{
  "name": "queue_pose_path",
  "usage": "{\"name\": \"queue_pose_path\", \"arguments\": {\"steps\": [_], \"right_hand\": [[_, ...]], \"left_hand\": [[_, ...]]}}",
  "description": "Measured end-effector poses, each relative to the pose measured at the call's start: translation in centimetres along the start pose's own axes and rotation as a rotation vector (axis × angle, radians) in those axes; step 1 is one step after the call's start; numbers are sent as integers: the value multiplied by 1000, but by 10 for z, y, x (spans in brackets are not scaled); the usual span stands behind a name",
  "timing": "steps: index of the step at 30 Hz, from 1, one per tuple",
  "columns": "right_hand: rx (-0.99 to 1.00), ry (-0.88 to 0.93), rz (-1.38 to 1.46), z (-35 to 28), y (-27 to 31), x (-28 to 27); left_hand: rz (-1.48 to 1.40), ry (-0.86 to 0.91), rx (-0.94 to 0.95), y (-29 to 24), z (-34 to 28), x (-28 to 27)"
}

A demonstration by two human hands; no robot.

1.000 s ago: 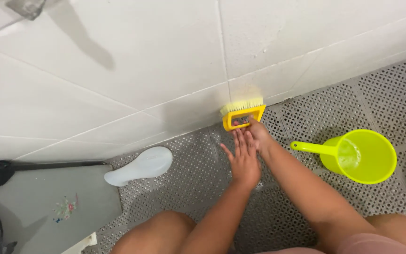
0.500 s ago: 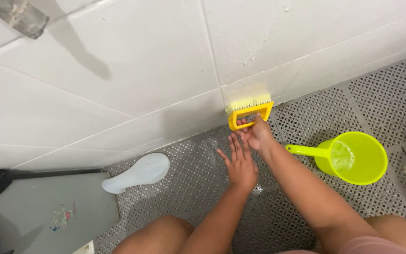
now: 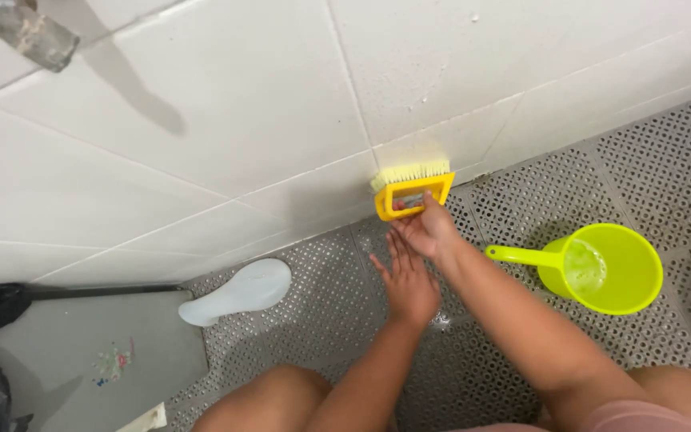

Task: The person cleans bathroom wall tiles by scrubbing them with a brush and dipping the brush into a bucket of soapy water.

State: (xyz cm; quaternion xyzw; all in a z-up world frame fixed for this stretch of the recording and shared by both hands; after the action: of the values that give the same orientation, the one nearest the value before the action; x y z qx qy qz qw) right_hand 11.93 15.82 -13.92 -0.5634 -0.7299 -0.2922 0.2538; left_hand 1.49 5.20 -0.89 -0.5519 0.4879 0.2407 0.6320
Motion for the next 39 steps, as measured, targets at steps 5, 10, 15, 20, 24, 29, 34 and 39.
{"name": "queue_pose_path", "arguments": {"steps": [5,10,15,20,24,29,34,39], "right_hand": [[-249,-205,-41,15,92,-38],[-297,-117,28,-14,69,-7],[-143,-7,67,-42,9,32],[-223,-133,87,5,65,-26],[-369,-59,18,-25,64,10],[-529,363,-295,-118,-7,106],[-668,106,-94,-82,33,71],[-805,137,-250,-60,39,34]], "left_hand": [[10,-39,3,2,-7,0],[29,-50,10,5,-6,-3],[28,138,-48,1,3,-4],[49,38,-1,2,0,-5],[34,50,-20,10,9,-9],[-48,2,14,10,8,-4],[115,22,71,2,6,-1],[-40,46,13,7,16,-12]]}}
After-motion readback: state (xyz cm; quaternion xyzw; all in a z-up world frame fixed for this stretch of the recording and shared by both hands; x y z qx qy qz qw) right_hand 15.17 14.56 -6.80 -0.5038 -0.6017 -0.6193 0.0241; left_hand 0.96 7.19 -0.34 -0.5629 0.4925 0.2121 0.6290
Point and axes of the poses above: each hand's wrist, its own z-axis towards the middle knuckle, its own x-axis out of the palm, y = z × x, the point moved 5 cm from there along z, towards the middle knuckle, and after that the axes turned 1 degree about -z, right-handed, at the moved point
